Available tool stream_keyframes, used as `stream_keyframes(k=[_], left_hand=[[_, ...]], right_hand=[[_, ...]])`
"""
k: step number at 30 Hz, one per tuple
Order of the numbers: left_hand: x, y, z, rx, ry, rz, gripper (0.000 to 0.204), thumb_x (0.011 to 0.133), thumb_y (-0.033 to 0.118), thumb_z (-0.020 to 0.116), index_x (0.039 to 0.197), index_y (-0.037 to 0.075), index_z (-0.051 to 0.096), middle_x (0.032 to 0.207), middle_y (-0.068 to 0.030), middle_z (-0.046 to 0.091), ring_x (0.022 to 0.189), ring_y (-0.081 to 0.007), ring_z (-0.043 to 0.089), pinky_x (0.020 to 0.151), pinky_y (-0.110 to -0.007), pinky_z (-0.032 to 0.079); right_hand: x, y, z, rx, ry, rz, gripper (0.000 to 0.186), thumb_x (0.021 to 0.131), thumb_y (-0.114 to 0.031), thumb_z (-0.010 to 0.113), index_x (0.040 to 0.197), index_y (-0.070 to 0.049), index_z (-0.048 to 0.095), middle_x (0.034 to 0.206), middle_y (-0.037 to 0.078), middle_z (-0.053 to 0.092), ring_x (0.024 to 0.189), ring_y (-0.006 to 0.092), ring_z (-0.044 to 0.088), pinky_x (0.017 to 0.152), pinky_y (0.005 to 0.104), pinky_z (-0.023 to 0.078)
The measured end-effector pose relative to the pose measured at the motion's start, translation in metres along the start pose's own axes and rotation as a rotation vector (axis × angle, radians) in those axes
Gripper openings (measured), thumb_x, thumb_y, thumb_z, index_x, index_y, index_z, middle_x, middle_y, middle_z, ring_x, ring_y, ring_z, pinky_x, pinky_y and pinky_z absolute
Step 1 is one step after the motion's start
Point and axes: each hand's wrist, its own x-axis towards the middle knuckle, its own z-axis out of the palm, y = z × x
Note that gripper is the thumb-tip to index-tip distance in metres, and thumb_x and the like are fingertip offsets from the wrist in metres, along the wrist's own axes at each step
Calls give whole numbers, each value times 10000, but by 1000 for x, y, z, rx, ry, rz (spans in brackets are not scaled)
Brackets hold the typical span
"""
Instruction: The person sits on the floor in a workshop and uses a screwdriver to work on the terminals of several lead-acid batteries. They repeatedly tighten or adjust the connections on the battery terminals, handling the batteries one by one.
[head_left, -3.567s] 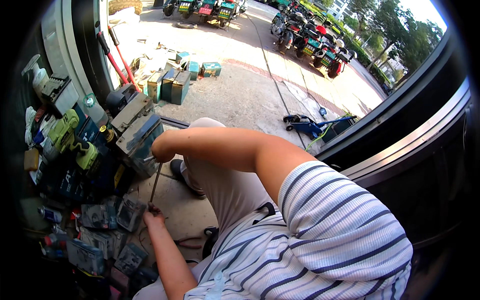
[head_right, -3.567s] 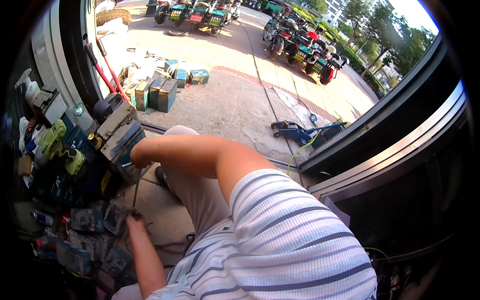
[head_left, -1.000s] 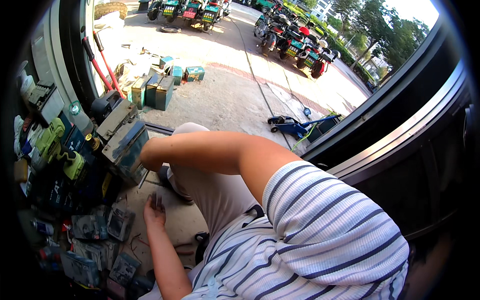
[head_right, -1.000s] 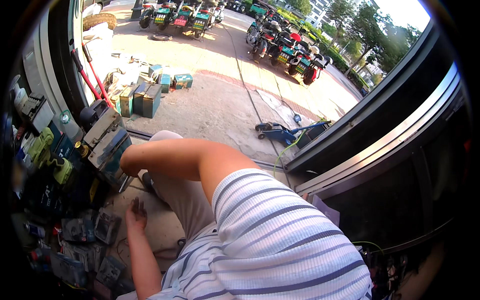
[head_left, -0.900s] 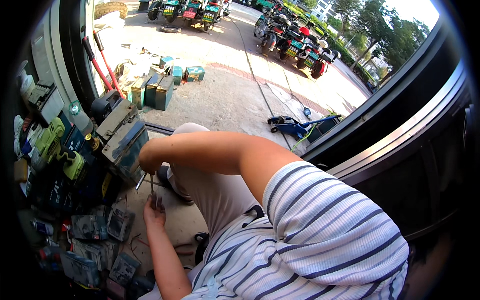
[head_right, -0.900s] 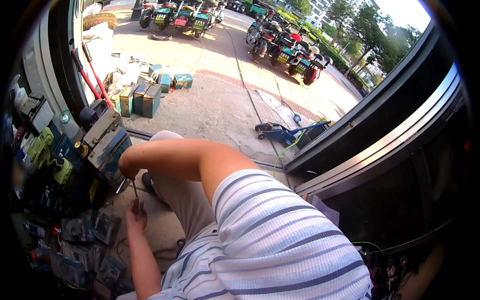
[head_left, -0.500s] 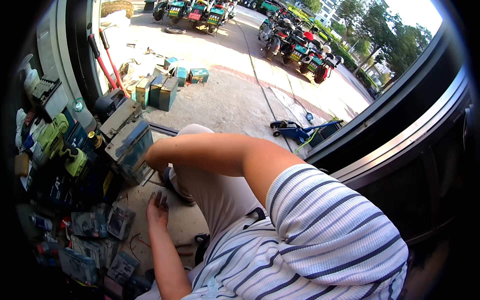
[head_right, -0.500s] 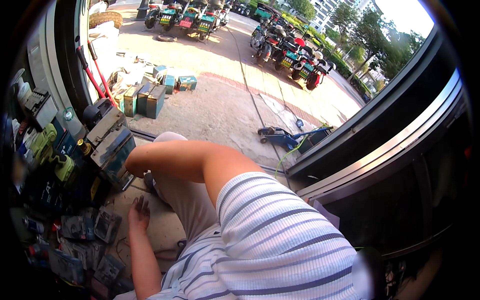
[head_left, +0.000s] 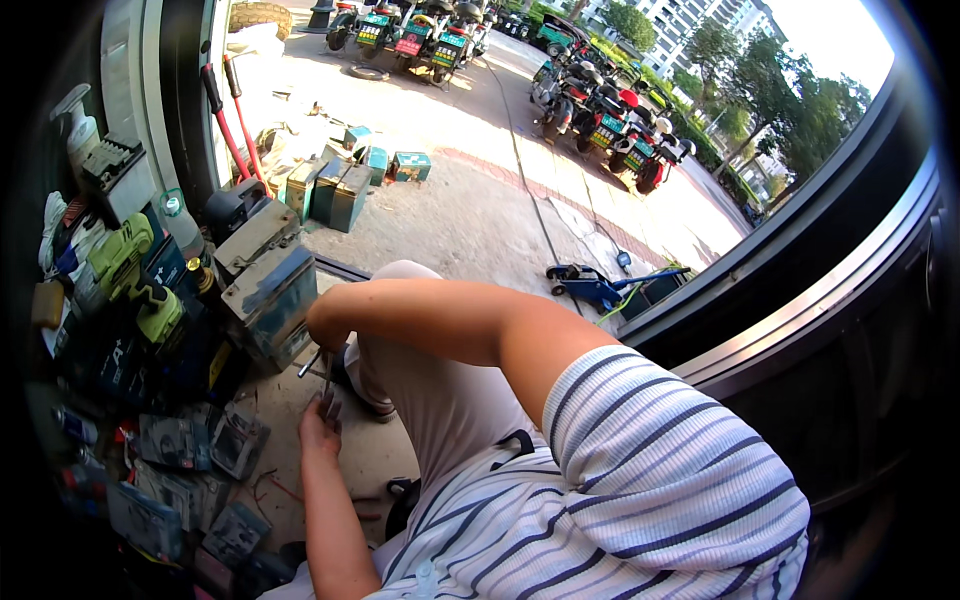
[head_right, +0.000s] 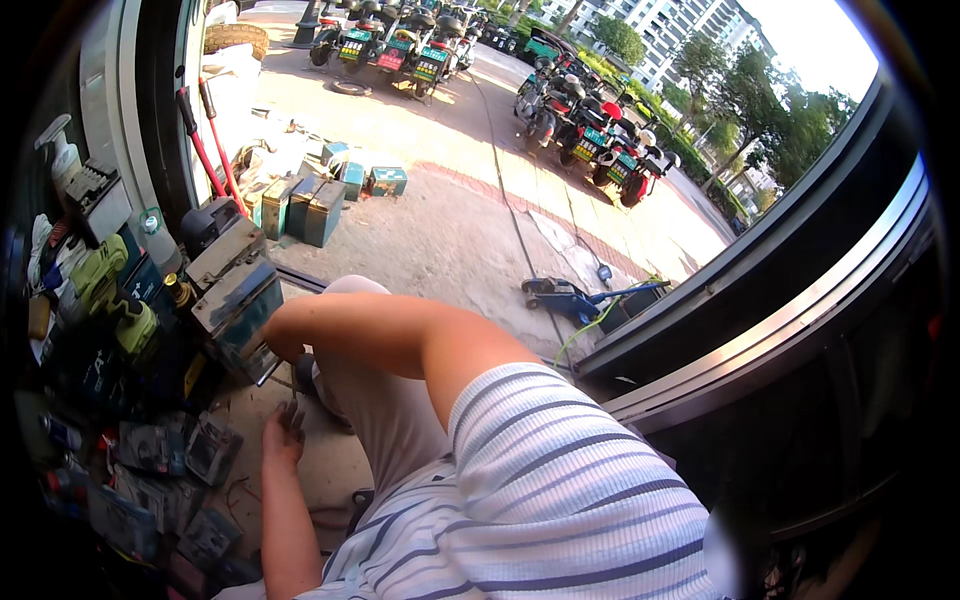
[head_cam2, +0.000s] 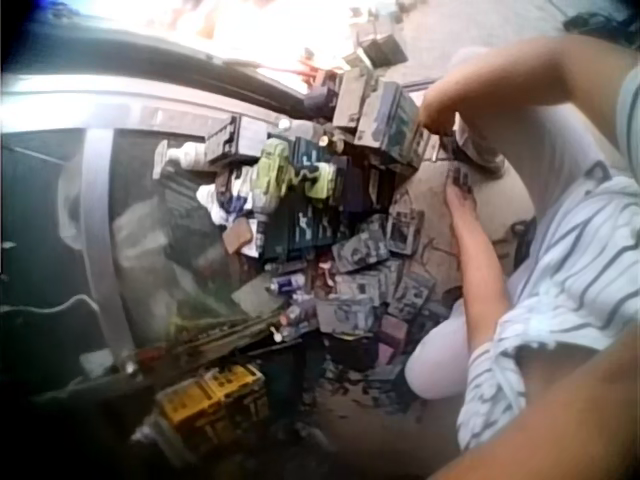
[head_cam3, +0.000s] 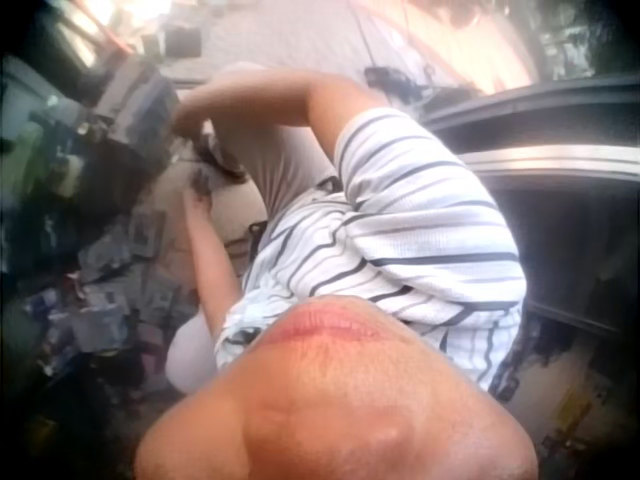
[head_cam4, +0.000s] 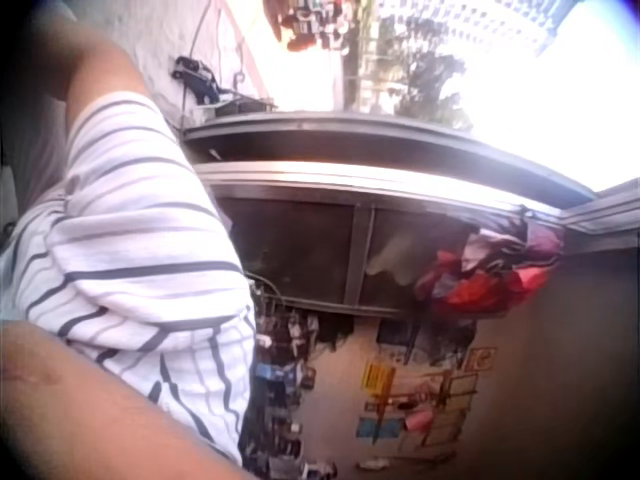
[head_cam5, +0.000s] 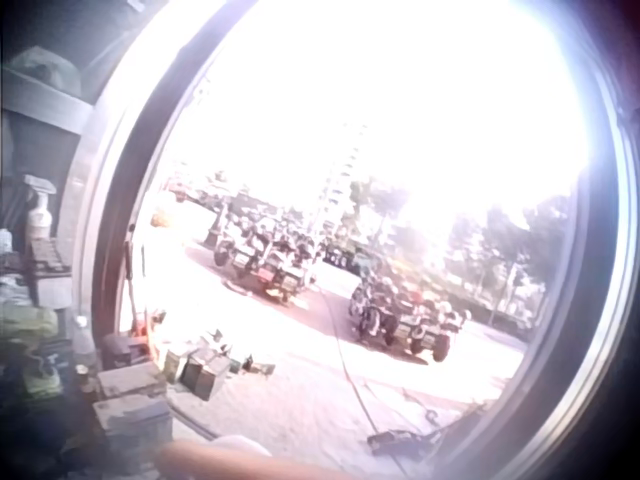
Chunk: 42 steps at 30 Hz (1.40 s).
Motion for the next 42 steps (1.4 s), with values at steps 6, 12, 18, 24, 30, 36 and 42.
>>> stream_keyframes(k=[6, 12, 18, 24, 30, 36, 42], left_hand=[[7, -7, 5, -45, -20, 8, 415, 862, 281, 467, 1258, 162, 434, 1213, 55, 529, 1087, -148, 470, 954, -374, 228], [-1, 12, 38, -254, 46, -81, 270, 886, 261, 431, 1115, 124, 471, 1064, -12, 577, 898, -204, 566, 761, -405, 425], [-20, 22, 49, -439, 48, -107, 319, 891, 325, 419, 1108, 94, 387, 886, -75, 563, 717, -239, 574, 609, -410, 451], [-19, 46, 35, -1114, 175, 65, 269, 884, 167, 317, 1036, 3, 467, 854, -149, 545, 641, -256, 565, 580, -374, 493], [-44, 95, 22, -1348, 202, 313, 266, 882, 127, 270, 1050, 42, 457, 880, -82, 605, 728, -174, 579, 665, -302, 489], [-35, 89, 19, -1357, 220, 321, 261, 882, 121, 291, 1072, 21, 438, 896, -88, 620, 650, -149, 551, 623, -268, 463], [-35, 88, 11, -1344, 287, 265, 266, 873, 103, 297, 1061, 7, 459, 949, -51, 628, 692, -131, 546, 543, -238, 413]], right_hand=[[-14, -4, -2, 133, 7, 110, 231, 689, -230, 579, 832, -82, 687, 817, 134, 650, 762, 301, 614, 669, 397, 481], [-50, -25, -26, 59, 303, 243, 237, 685, -269, 607, 816, -87, 685, 802, 132, 643, 797, 301, 614, 666, 389, 487], [-39, -58, -29, 99, 439, 273, 264, 804, -285, 520, 807, -51, 642, 754, 161, 617, 738, 351, 586, 659, 428, 464], [-30, -116, -36, 186, 428, 19, 232, 837, -247, 494, 878, -51, 611, 790, 176, 612, 761, 361, 579, 673, 433, 452], [-40, -131, -66, 610, 362, 32, 313, 820, -257, 575, 1015, -13, 587, 749, 151, 595, 677, 228, 557, 683, 349, 437], [-13, -136, -64, 430, 394, 114, 265, 826, -246, 593, 918, 2, 606, 679, 106, 580, 601, 165, 507, 583, 320, 418], [1, -143, -64, 386, 419, 130, 251, 811, -237, 597, 882, 4, 607, 646, 117, 573, 568, 193, 509, 578, 342, 426]])
